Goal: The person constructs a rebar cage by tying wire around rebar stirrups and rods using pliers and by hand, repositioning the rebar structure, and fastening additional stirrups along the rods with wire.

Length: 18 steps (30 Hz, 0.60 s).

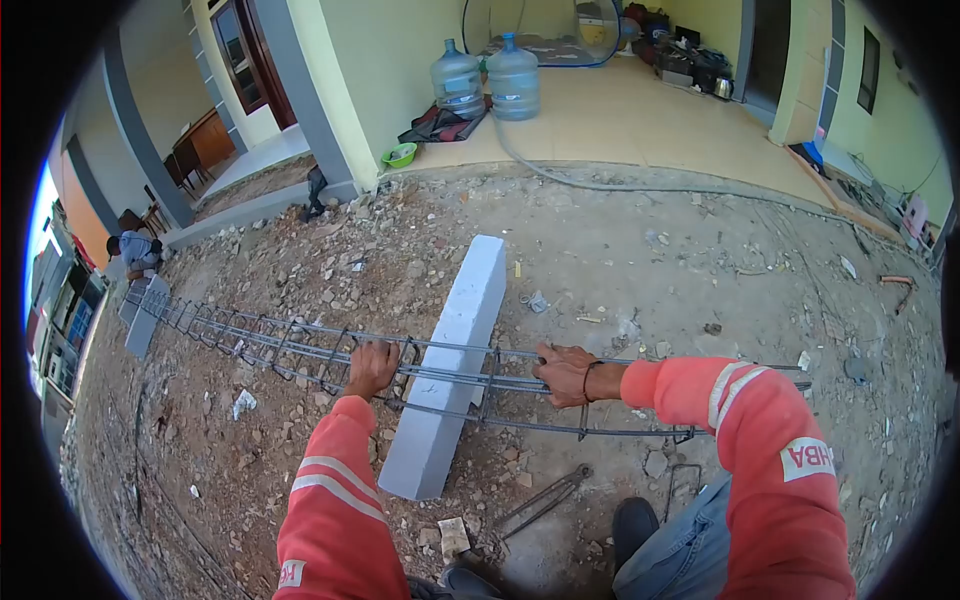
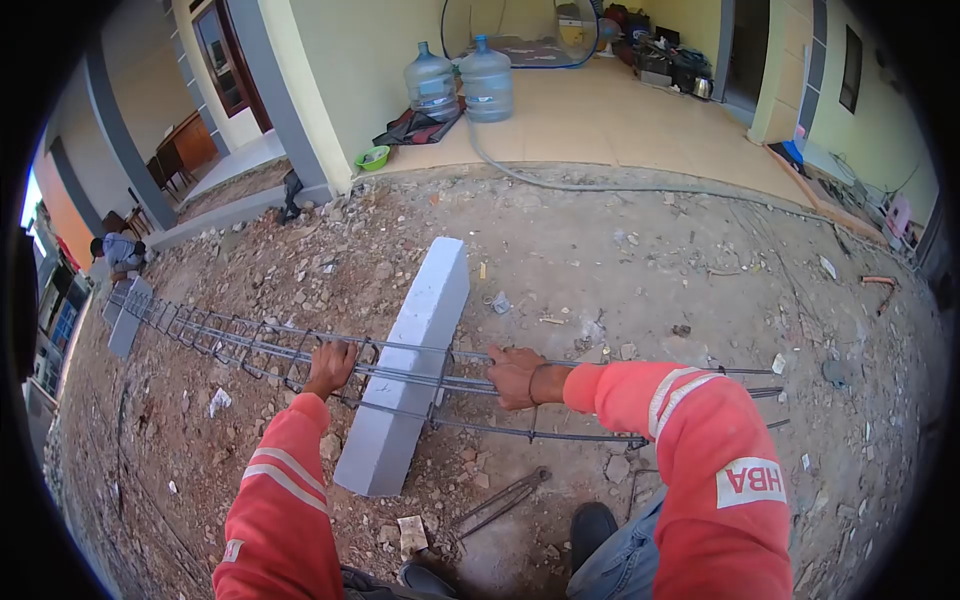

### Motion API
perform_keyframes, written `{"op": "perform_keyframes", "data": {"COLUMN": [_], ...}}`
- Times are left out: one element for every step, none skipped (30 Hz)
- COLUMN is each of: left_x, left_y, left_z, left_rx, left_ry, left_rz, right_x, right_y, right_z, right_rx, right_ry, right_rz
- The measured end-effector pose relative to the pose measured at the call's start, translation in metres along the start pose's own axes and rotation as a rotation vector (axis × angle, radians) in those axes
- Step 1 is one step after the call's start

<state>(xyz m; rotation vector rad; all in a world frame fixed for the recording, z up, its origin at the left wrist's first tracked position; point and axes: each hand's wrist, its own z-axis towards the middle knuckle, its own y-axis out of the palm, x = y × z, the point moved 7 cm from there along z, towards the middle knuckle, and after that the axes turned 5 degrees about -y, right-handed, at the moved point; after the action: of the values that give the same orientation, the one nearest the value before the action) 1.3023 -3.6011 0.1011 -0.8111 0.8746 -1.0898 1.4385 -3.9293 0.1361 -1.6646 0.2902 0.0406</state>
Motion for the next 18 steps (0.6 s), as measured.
{"op": "perform_keyframes", "data": {"left_x": [0.010,0.010,0.007,0.008,0.012,0.007,-0.001,0.001,0.000,0.006,0.006,0.007,0.004,0.008,0.012,0.011,0.010,0.011], "left_y": [-0.012,-0.011,-0.011,-0.015,-0.018,-0.016,-0.012,-0.008,-0.007,-0.014,-0.020,-0.009,-0.012,-0.013,-0.015,-0.018,-0.016,-0.014], "left_z": [-0.002,-0.003,-0.004,-0.001,0.001,0.003,0.001,0.003,0.002,0.005,0.001,-0.003,-0.006,-0.005,-0.001,0.000,-0.001,-0.001], "left_rx": [0.037,0.044,0.060,0.073,0.077,-0.007,-0.092,-0.089,-0.088,-0.063,-0.041,0.025,0.023,-0.015,-0.048,-0.034,-0.069,-0.099], "left_ry": [0.094,0.113,0.087,0.057,0.063,-0.052,-0.171,-0.107,-0.116,-0.105,-0.099,0.057,0.035,0.047,0.060,0.042,0.026,0.010], "left_rz": [0.068,0.055,0.046,0.040,0.034,-0.028,-0.086,-0.028,-0.018,-0.027,-0.031,0.122,0.143,0.133,0.123,0.142,0.120,0.095], "right_x": [-0.003,-0.005,-0.004,-0.003,-0.002,0.001,0.001,-0.001,-0.002,-0.004,-0.007,-0.011,-0.008,-0.006,-0.009,-0.009,-0.008,-0.007], "right_y": [-0.001,-0.001,-0.001,0.002,0.005,0.006,0.007,0.008,0.008,0.001,-0.004,-0.006,-0.004,-0.003,-0.005,-0.005,-0.005,-0.001], "right_z": [-0.001,-0.001,-0.001,0.001,0.001,0.000,0.000,0.003,0.003,-0.001,-0.003,-0.002,-0.002,-0.001,-0.001,-0.001,-0.001,-0.001], "right_rx": [-0.006,-0.014,-0.012,-0.028,-0.045,-0.045,-0.057,-0.067,-0.063,-0.024,0.015,0.019,-0.017,-0.051,-0.041,-0.060,-0.075,-0.066], "right_ry": [-0.016,-0.035,-0.015,-0.021,-0.033,-0.027,-0.028,-0.035,-0.048,-0.047,-0.054,-0.086,-0.053,-0.017,-0.041,-0.028,-0.011,-0.021], "right_rz": [-0.009,-0.017,-0.018,-0.016,-0.015,-0.018,-0.020,-0.023,-0.026,-0.010,0.007,0.005,-0.002,-0.013,-0.026,-0.020,-0.018,-0.015]}}
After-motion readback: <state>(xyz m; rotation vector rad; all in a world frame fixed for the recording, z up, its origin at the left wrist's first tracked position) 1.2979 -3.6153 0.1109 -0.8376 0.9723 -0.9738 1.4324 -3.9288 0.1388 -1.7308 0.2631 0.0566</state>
